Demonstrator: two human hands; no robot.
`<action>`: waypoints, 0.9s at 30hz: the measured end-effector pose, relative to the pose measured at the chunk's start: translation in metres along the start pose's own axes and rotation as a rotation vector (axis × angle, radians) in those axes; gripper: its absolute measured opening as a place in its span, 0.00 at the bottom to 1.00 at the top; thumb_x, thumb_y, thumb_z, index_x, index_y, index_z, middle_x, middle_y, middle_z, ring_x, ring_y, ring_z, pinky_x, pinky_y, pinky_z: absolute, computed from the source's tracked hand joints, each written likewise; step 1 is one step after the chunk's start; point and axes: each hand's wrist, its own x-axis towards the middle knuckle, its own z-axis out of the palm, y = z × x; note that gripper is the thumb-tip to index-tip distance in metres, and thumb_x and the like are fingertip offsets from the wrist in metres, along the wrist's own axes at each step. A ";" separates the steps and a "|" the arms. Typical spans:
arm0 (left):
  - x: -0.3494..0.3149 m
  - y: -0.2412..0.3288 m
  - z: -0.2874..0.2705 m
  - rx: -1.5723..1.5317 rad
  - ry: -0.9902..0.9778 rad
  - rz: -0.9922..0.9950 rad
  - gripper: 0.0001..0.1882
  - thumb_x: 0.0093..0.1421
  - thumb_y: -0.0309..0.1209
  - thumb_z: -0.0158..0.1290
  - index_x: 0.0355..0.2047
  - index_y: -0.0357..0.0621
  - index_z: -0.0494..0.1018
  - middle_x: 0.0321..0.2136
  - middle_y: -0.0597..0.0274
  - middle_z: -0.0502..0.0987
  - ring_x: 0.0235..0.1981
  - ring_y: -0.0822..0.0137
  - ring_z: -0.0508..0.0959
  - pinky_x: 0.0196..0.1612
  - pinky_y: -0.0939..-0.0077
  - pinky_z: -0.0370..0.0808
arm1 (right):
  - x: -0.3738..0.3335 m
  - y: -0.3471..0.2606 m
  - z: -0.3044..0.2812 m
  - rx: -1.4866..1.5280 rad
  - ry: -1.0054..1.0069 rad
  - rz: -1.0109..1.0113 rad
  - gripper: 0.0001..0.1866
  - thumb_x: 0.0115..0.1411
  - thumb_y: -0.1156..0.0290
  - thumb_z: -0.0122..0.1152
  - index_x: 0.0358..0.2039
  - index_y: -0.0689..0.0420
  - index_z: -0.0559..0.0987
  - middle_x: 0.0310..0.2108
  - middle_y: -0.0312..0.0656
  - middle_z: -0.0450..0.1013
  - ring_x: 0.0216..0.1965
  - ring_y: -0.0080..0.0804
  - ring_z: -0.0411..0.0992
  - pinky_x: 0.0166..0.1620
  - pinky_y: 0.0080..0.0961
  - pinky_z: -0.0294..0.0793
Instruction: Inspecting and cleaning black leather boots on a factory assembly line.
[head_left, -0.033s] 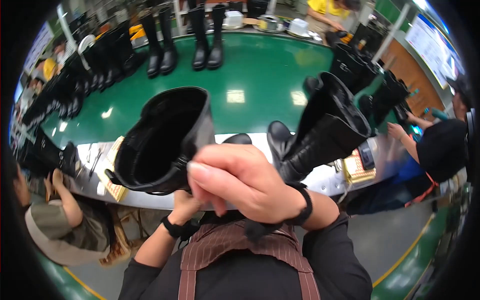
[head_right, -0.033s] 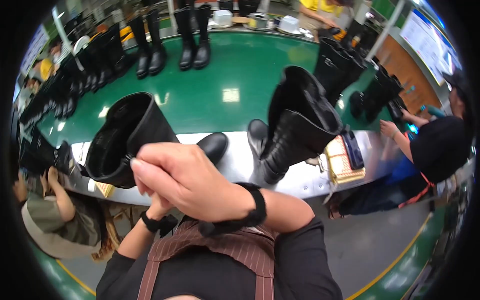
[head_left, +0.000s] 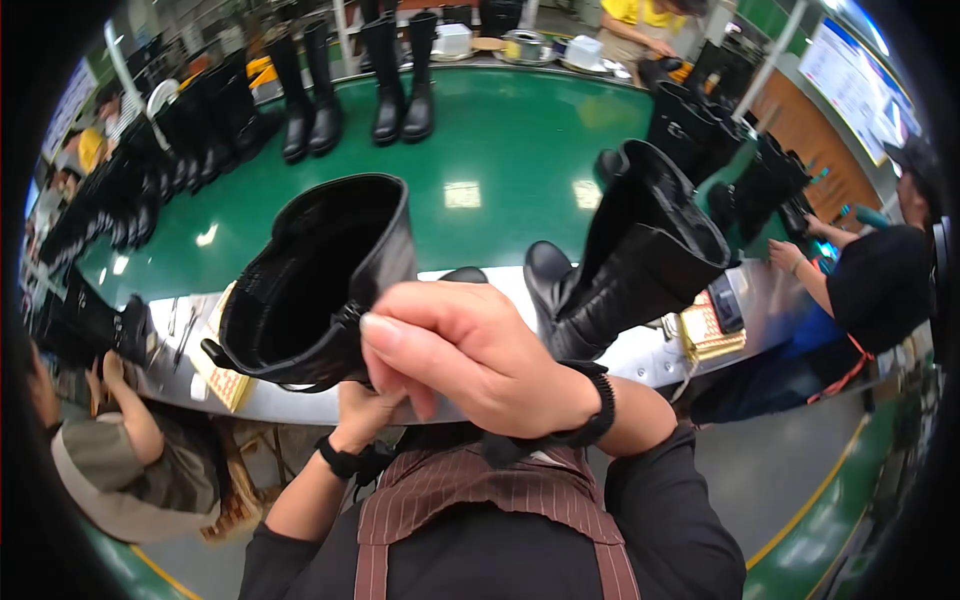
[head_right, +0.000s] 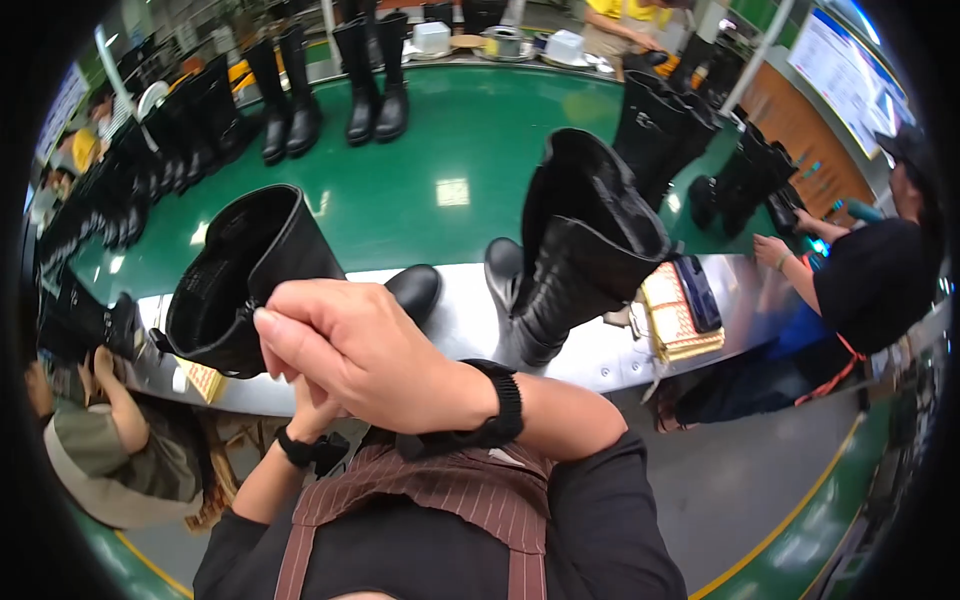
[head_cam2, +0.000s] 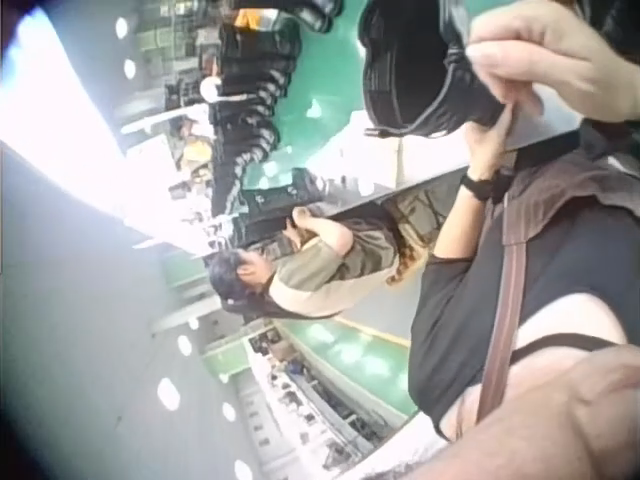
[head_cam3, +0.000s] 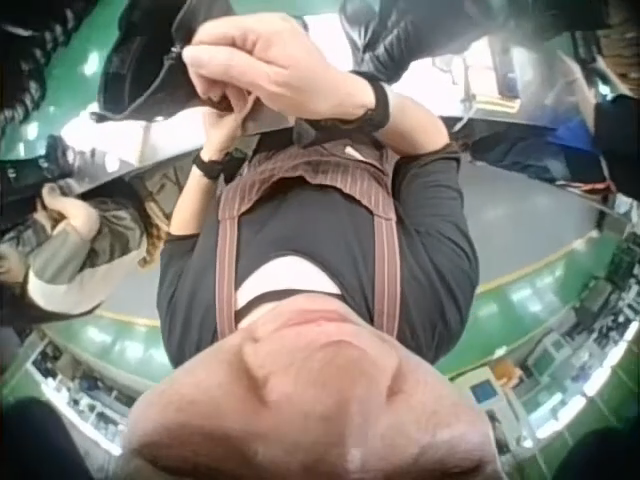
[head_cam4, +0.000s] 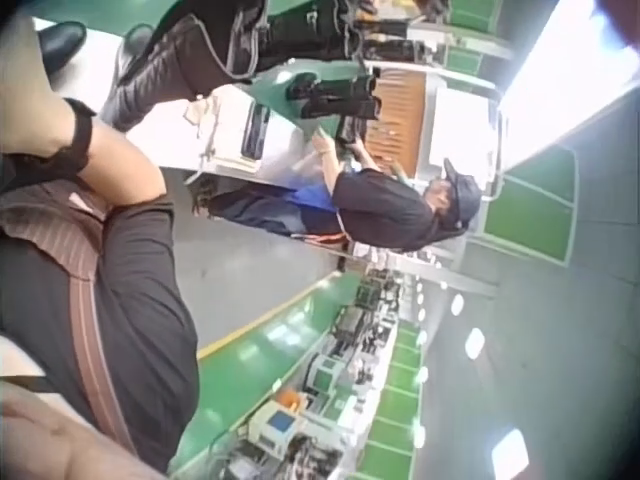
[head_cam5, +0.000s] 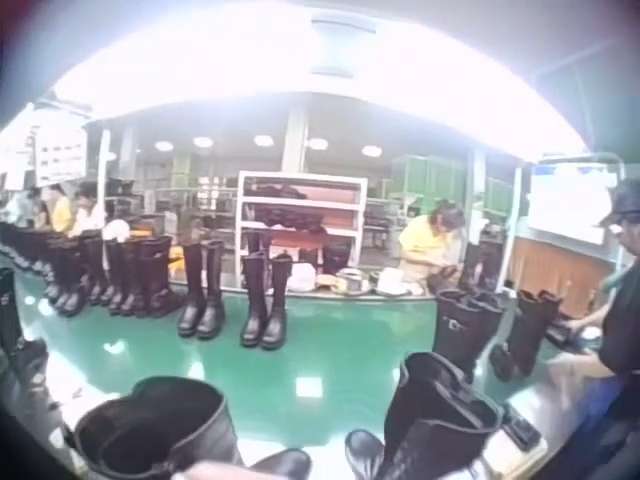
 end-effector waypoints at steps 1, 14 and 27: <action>0.007 -0.001 -0.003 0.002 0.071 0.030 0.20 0.52 0.28 0.65 0.45 0.38 0.74 0.39 0.61 0.79 0.42 0.71 0.77 0.45 0.73 0.75 | -0.002 0.006 -0.003 -0.016 0.050 -0.041 0.15 0.70 0.67 0.46 0.30 0.63 0.75 0.26 0.36 0.71 0.20 0.17 0.69 0.26 0.16 0.67; 0.030 -0.060 -0.057 0.159 0.492 0.064 0.32 0.50 0.25 0.66 0.54 0.33 0.65 0.46 0.58 0.75 0.46 0.68 0.75 0.53 0.74 0.70 | -0.191 0.106 -0.082 -0.657 1.110 -0.039 0.33 0.49 0.72 0.73 0.50 0.61 0.63 0.39 0.41 0.65 0.37 0.29 0.66 0.45 0.26 0.65; 0.007 0.039 -0.028 0.463 0.164 0.038 0.08 0.59 0.29 0.57 0.32 0.35 0.76 0.23 0.61 0.77 0.26 0.73 0.75 0.32 0.78 0.71 | -0.140 0.172 -0.099 -0.193 0.819 0.448 0.18 0.51 0.72 0.72 0.42 0.63 0.78 0.37 0.36 0.78 0.38 0.25 0.73 0.45 0.24 0.73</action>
